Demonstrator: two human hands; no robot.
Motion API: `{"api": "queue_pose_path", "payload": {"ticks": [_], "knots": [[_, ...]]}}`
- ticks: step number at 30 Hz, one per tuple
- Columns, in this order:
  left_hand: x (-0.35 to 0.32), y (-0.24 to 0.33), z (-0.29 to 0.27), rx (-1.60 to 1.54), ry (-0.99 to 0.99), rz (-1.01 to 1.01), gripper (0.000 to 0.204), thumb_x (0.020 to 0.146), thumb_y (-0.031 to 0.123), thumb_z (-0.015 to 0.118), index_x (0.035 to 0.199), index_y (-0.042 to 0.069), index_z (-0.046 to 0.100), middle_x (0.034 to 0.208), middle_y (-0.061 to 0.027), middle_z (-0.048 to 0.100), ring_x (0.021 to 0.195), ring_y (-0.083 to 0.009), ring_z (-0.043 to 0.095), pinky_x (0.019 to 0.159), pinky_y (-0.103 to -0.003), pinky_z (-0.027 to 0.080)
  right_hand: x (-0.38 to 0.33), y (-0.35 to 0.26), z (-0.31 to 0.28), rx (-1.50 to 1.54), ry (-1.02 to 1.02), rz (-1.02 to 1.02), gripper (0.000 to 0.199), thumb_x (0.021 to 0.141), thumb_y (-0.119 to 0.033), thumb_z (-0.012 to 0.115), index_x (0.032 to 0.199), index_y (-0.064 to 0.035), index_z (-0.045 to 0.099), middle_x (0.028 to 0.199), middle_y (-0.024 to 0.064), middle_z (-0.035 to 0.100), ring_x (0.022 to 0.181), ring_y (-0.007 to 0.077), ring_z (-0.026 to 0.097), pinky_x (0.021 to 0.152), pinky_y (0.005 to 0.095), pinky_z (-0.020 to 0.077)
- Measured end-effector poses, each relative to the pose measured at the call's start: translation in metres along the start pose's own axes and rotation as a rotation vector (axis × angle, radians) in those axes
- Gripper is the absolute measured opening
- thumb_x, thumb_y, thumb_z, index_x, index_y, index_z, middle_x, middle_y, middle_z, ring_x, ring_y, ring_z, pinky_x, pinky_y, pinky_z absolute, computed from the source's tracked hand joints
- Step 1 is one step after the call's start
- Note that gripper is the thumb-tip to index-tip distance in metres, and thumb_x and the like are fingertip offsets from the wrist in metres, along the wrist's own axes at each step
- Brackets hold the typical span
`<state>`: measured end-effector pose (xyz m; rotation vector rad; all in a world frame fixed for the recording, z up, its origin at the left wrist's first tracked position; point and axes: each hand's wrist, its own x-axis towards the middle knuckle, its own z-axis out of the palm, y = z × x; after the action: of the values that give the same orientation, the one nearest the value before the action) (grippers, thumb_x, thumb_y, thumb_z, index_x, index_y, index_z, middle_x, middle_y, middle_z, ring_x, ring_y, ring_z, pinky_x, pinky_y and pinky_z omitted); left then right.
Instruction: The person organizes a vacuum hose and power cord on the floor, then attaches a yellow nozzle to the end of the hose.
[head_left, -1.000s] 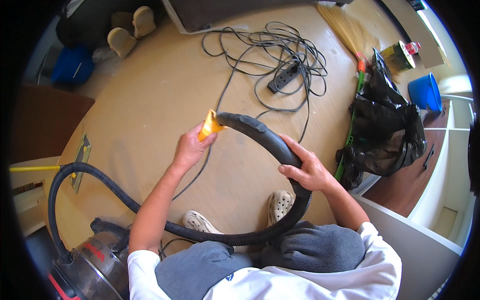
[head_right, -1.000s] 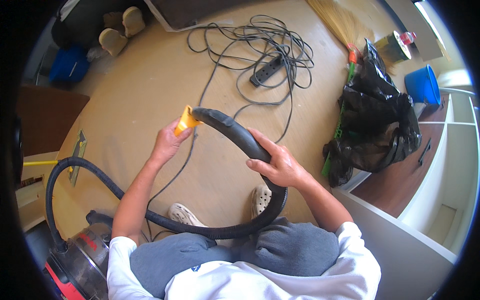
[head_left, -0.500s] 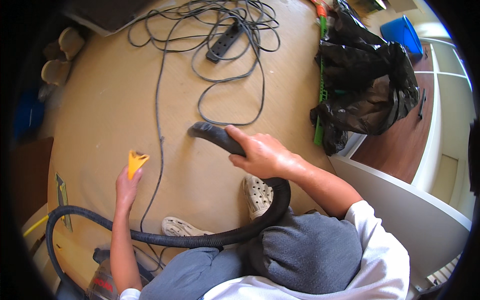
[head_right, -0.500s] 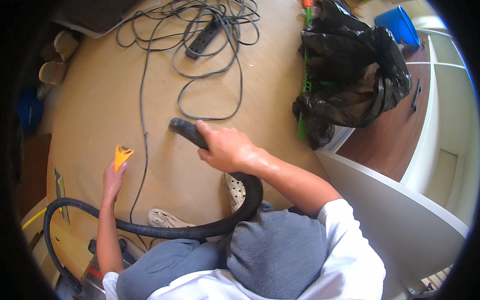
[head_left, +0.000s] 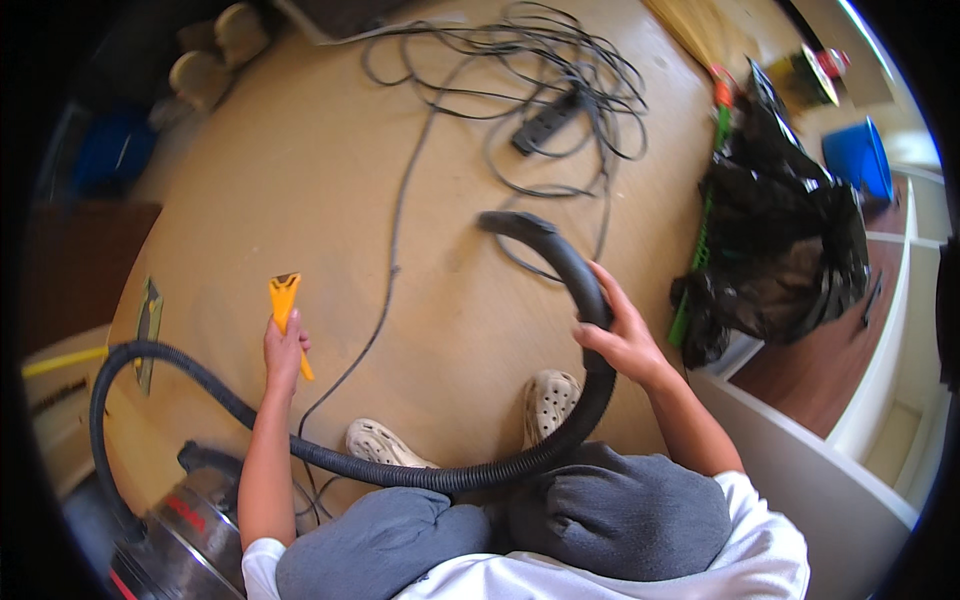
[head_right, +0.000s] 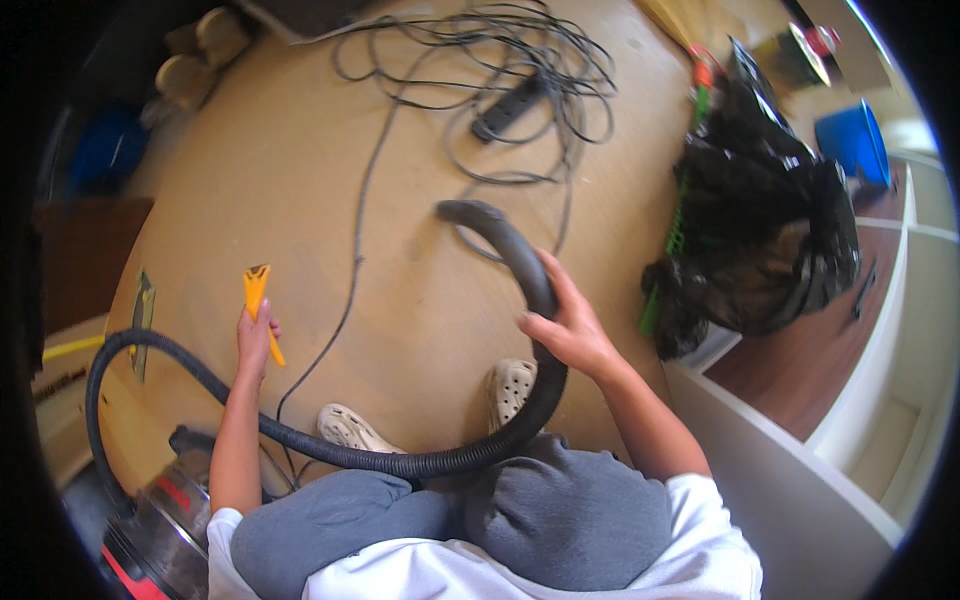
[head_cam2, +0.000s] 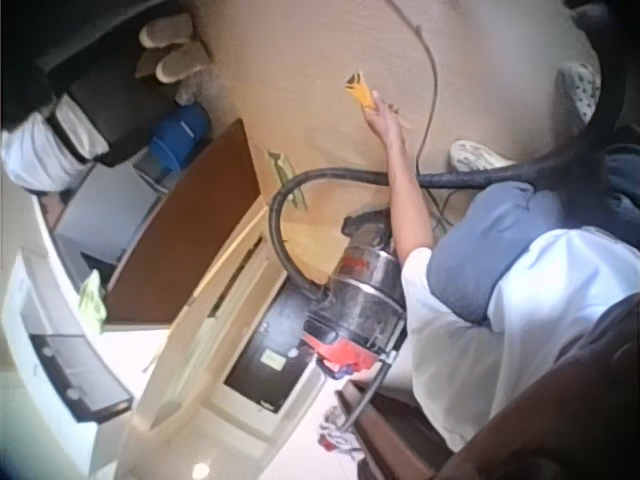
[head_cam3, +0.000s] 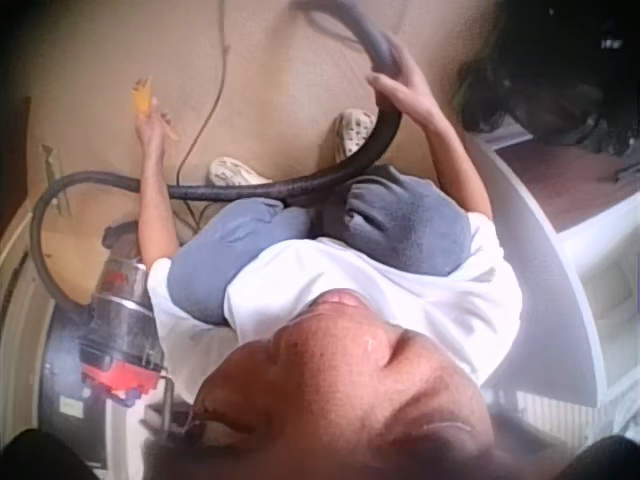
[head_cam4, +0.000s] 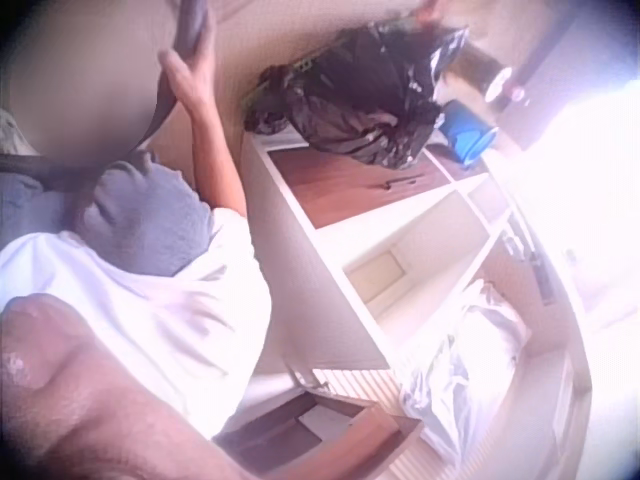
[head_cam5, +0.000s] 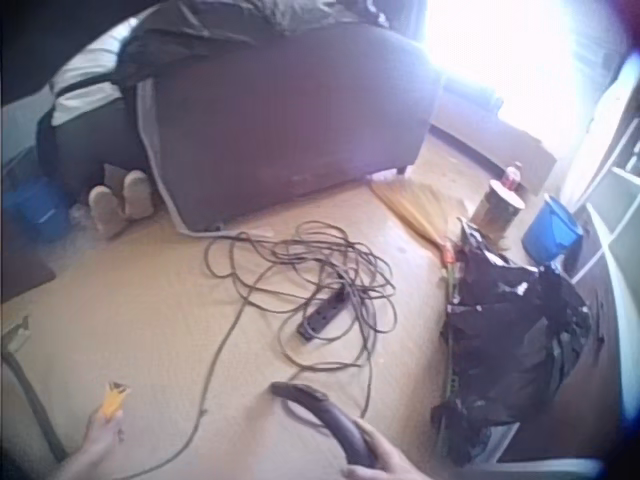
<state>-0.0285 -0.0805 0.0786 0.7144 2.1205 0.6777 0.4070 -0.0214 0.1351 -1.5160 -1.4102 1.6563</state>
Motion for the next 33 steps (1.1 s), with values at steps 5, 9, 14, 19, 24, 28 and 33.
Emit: {"api": "queue_pose_path", "payload": {"ticks": [5,9,14,19,24,28,33], "knots": [[0.006,-0.036,-0.02,-0.151,0.097,-0.077,0.02,0.09,0.028,0.048,0.09,0.007,0.048,0.065,-0.0001,0.048,0.053,-0.0071,0.048,0.047,-0.021,0.042,-0.014,-0.049,0.028,-0.026,0.008,-0.182,0.083,0.067,-0.014,0.068,0.136,-0.0017,0.025,0.108,0.0097,0.052,0.09,0.0152,0.05,0.08,0.0265,0.0404],[0.01,-0.042,-0.024,-0.257,0.138,-0.063,0.013,0.087,0.019,0.049,0.087,0.006,0.048,0.063,0.0007,0.05,0.051,-0.0068,0.049,0.043,-0.021,0.041,0.054,-0.085,0.062,-0.21,-0.108,-0.224,0.074,0.067,-0.013,0.062,0.133,-0.0019,0.031,0.094,0.0073,0.052,0.083,0.0146,0.05,0.073,0.025,0.0426],[0.021,-0.056,-0.042,-0.402,0.16,-0.052,0.009,0.085,0.015,0.05,0.086,0.006,0.048,0.065,0.0001,0.051,0.052,-0.0077,0.051,0.044,-0.022,0.043,0.133,-0.088,0.154,-0.598,-0.258,-0.308,0.073,0.065,-0.015,0.061,0.132,-0.0051,0.033,0.095,0.0147,0.053,0.081,0.0247,0.053,0.072,0.0317,0.0435],[0.028,-0.059,-0.045,-0.699,0.184,-0.096,0.013,0.086,0.018,0.05,0.089,0.005,0.049,0.068,-0.0019,0.053,0.053,-0.009,0.052,0.047,-0.022,0.045,0.201,-0.133,0.218,-0.829,-0.043,-0.409,0.071,0.066,-0.02,0.058,0.132,-0.0094,0.034,0.102,0.022,0.055,0.094,0.0391,0.054,0.081,0.041,0.0436],[0.021,-0.046,-0.058,-0.864,0.138,-0.19,0.019,0.089,0.026,0.049,0.091,0.007,0.049,0.069,-0.0024,0.052,0.053,-0.0097,0.051,0.047,-0.022,0.044,0.248,-0.161,0.253,-1.065,0.191,-0.409,0.065,0.067,-0.024,0.058,0.129,-0.0189,0.038,0.103,0.0195,0.056,0.095,0.0365,0.055,0.082,0.0421,0.0442],[0.034,-0.041,-0.077,-0.809,0.139,-0.079,0.025,0.091,0.031,0.047,0.09,0.007,0.051,0.067,-0.0028,0.052,0.055,-0.0107,0.051,0.05,-0.023,0.044,0.284,-0.175,0.249,-1.057,0.262,-0.343,0.066,0.069,-0.026,0.059,0.131,-0.0167,0.037,0.106,0.018,0.055,0.098,0.0356,0.054,0.085,0.0436,0.0428],[0.042,-0.05,-0.085,-0.743,0.231,-0.066,0.03,0.091,0.031,0.046,0.081,0.004,0.053,0.065,-0.0043,0.053,0.055,-0.0115,0.052,0.054,-0.024,0.045,0.366,-0.176,0.241,-0.925,0.228,-0.334,0.074,0.069,-0.027,0.059,0.136,-0.0186,0.028,0.114,0.0198,0.051,0.099,0.0377,0.054,0.084,0.0432,0.0436]]}}
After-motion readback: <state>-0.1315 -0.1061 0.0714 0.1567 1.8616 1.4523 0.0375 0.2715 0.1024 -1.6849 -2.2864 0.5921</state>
